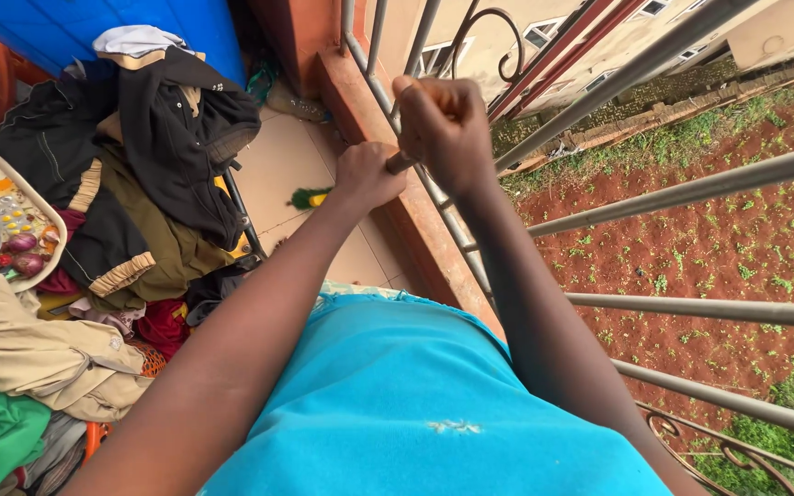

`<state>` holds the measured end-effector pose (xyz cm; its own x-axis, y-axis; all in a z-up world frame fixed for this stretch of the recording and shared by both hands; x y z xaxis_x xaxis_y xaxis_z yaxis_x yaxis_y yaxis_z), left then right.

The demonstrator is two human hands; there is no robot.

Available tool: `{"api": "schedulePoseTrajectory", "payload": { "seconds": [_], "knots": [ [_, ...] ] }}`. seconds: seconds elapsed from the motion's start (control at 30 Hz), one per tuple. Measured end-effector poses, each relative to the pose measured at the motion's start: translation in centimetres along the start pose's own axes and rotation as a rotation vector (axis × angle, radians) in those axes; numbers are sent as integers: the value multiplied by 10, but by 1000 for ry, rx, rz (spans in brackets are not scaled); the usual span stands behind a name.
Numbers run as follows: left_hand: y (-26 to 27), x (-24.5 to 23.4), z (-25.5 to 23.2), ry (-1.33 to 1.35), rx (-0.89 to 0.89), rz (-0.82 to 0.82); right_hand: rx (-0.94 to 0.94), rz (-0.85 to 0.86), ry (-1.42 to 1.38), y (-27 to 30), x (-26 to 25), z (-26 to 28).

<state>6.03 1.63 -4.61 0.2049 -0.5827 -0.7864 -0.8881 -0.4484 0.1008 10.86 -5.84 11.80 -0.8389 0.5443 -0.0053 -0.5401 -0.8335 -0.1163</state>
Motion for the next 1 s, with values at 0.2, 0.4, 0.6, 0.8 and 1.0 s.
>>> {"api": "schedulePoseTrajectory", "payload": {
  "seconds": [0.2,0.4,0.6,0.8,1.0],
  "knots": [
    [15,-5,-31,76,99,50,19,-20,71,4,-12,31],
    [25,-18,-46,-9,90,74,7,-16,3,16,-6,63],
    [28,-41,-39,27,82,-12,-29,20,-18,11,0,50],
    [18,-8,-9,-28,132,-10,72,55,12,10,8,28],
    [30,-15,-27,25,137,8,40,47,40,10,-2,45]
  ]
}}
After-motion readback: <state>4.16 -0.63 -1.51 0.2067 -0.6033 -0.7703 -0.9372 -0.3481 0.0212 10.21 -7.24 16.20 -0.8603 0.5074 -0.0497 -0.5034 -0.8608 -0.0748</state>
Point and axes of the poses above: each hand's wrist, its own y-axis away from the middle knuckle, its own x-axis out of the palm, z = x × y, the point moved 5 cm from there along -y, towards the middle knuckle, and after that the axes turned 2 degrees about -y, right-handed, at the moved point
